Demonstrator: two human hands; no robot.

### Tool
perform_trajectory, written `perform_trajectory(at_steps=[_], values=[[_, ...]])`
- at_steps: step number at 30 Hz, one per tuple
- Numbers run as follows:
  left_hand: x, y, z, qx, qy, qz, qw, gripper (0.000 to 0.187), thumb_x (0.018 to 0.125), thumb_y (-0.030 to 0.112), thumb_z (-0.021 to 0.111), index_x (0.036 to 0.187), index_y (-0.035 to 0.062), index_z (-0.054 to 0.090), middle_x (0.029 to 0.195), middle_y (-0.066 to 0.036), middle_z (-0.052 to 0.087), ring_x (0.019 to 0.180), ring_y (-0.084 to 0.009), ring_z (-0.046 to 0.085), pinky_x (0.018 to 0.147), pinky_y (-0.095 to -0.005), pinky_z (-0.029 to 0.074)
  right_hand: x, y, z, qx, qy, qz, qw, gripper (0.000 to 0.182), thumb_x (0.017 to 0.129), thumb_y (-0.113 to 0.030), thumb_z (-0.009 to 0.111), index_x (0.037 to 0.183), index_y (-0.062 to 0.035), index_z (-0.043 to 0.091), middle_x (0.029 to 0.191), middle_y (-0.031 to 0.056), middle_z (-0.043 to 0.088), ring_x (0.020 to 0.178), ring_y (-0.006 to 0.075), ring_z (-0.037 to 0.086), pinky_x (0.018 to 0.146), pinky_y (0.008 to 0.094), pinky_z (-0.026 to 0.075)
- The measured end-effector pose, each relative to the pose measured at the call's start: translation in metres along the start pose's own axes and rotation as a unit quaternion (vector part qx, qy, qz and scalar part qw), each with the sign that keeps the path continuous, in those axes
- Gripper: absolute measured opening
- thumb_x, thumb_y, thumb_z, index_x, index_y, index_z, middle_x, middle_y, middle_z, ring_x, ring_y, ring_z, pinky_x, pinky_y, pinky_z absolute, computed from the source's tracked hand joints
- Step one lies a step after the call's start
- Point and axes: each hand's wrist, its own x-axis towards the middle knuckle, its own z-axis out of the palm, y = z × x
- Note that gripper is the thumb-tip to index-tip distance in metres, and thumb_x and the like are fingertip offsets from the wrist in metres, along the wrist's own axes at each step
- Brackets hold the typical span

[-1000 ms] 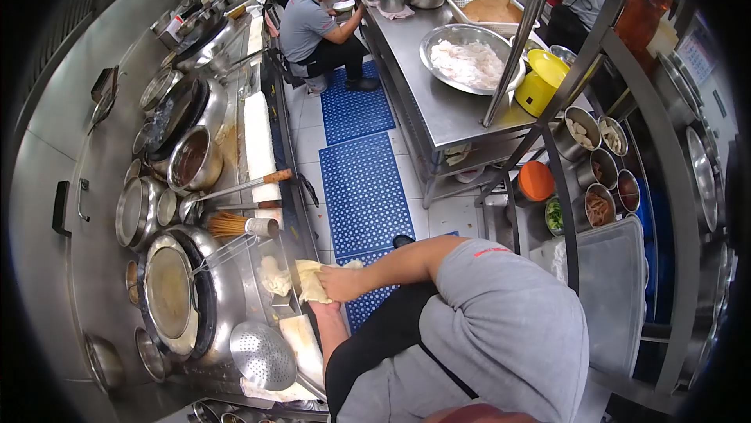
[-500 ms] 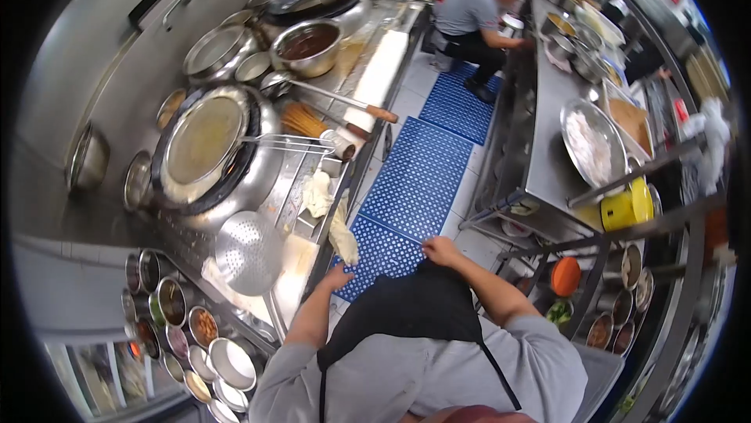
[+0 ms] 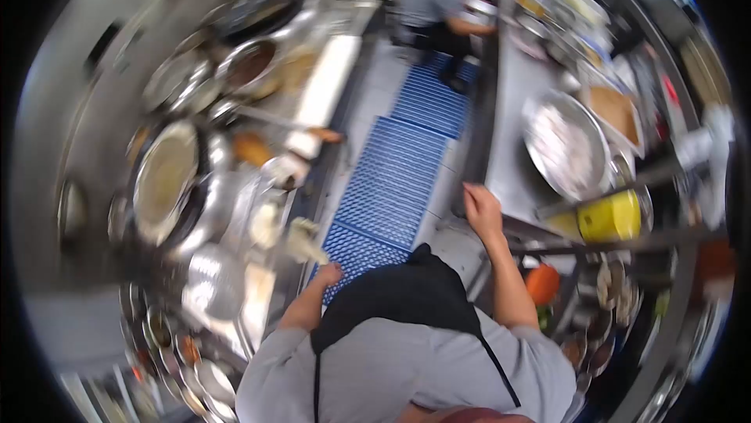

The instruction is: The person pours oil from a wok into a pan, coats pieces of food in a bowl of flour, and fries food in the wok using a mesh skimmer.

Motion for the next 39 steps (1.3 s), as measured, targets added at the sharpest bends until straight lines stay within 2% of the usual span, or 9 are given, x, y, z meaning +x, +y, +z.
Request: perform_trajectory(at_steps=[1, 3, 5, 8, 17, 24, 27, 32, 39], values=[[0.013, 0.033, -0.032, -0.133, -0.05, -0.039, 0.989, 0.04, 0.082, 0.03, 0.062, 0.113, 0.0041, 0.065, 0.108, -0.023, 0.065, 0.103, -0.0344, 0.063, 0.09, -0.0409, 0.048, 0.02, -0.003, -0.016, -0.037, 0.026, -0.024, 0.999, 0.014, 0.081, -0.003, 0.06, 0.094, -0.0001, 0.065, 0.092, 0.0163, 0.065, 0.084, 0.0338, 0.061, 0.076, 0.04, 0.049], [0.052, 0.08, -0.059, -0.045, 0.068, 0.067, 0.994, 0.036, 0.082, 0.024, 0.063, 0.112, 0.0044, 0.066, 0.108, -0.023, 0.065, 0.101, -0.0301, 0.064, 0.089, -0.0388, 0.049, 0.052, 0.006, -0.037, -0.093, 0.117, -0.05, 0.987, 0.016, 0.08, -0.003, 0.061, 0.096, -0.0003, 0.064, 0.094, 0.0162, 0.065, 0.086, 0.035, 0.059, 0.077, 0.0417, 0.049], [0.12, 0.1, -0.058, -0.178, 0.105, 0.109, 0.972, 0.036, 0.082, 0.023, 0.064, 0.112, 0.0039, 0.066, 0.1, -0.019, 0.069, 0.091, -0.0299, 0.067, 0.081, -0.0382, 0.052, 0.077, 0.011, -0.062, -0.142, 0.159, -0.034, 0.976, 0.018, 0.079, -0.002, 0.062, 0.096, -0.0002, 0.066, 0.104, 0.0168, 0.062, 0.096, 0.0351, 0.056, 0.082, 0.0418, 0.048], [0.095, 0.228, -0.11, -0.374, 0.048, 0.14, 0.916, 0.028, 0.086, 0.01, 0.06, 0.111, -0.002, 0.063, 0.08, -0.005, 0.064, 0.066, -0.0083, 0.057, 0.056, -0.0228, 0.045, 0.095, 0.029, -0.082, -0.211, 0.198, -0.007, 0.957, 0.021, 0.077, -0.003, 0.063, 0.097, -0.0005, 0.066, 0.102, 0.0166, 0.061, 0.094, 0.0336, 0.055, 0.081, 0.0427, 0.046], [0.094, 0.479, -0.199, -0.454, -0.007, 0.317, 0.833, 0.02, 0.09, 0.006, 0.057, 0.106, -0.0039, 0.061, 0.084, -0.009, 0.067, 0.066, -0.0101, 0.059, 0.058, -0.0227, 0.047, 0.091, 0.054, -0.082, -0.282, 0.154, 0.104, 0.941, 0.017, 0.078, -0.011, 0.064, 0.094, -0.0049, 0.062, 0.087, 0.0112, 0.055, 0.084, 0.0298, 0.053, 0.074, 0.0417, 0.043], [0.153, 0.667, -0.231, -0.291, 0.099, 0.53, 0.79, 0.02, 0.085, 0.011, 0.062, 0.098, -0.0029, 0.066, 0.078, -0.005, 0.066, 0.069, -0.0089, 0.059, 0.062, -0.0236, 0.047, 0.087, 0.06, -0.088, -0.34, 0.11, 0.175, 0.917, 0.021, 0.081, -0.012, 0.062, 0.101, -0.0044, 0.062, 0.086, 0.0098, 0.054, 0.084, 0.0279, 0.053, 0.073, 0.0405, 0.043], [0.164, 0.741, -0.241, -0.161, 0.183, 0.649, 0.721, 0.021, 0.084, 0.012, 0.061, 0.099, -0.0013, 0.067, 0.088, -0.013, 0.067, 0.073, -0.0204, 0.065, 0.069, -0.031, 0.051, 0.084, 0.058, -0.094, -0.323, 0.086, 0.175, 0.926, 0.024, 0.081, -0.012, 0.061, 0.104, -0.0039, 0.062, 0.085, 0.0096, 0.054, 0.084, 0.0273, 0.053, 0.071, 0.0396, 0.043], [0.204, 0.841, -0.23, 0.047, 0.145, 0.69, 0.707, 0.04, 0.081, 0.012, 0.057, 0.121, 0.0061, 0.058, 0.121, -0.02, 0.054, 0.111, -0.0368, 0.053, 0.09, -0.0446, 0.047, 0.081, 0.04, -0.11, -0.272, 0.044, 0.203, 0.94, 0.026, 0.081, -0.01, 0.062, 0.106, -0.0032, 0.062, 0.084, 0.0095, 0.053, 0.083, 0.0272, 0.053, 0.072, 0.0398, 0.043], [0.198, 0.922, -0.202, 0.284, 0.165, 0.704, 0.63, 0.063, 0.079, 0.005, 0.055, 0.139, 0.0213, 0.045, 0.146, -0.016, 0.038, 0.126, -0.0361, 0.046, 0.091, -0.0417, 0.05, 0.071, 0.028, -0.112, -0.241, 0.044, 0.216, 0.945, 0.029, 0.078, -0.01, 0.066, 0.107, -0.0045, 0.064, 0.092, 0.01, 0.058, 0.086, 0.0282, 0.054, 0.076, 0.0389, 0.044]])
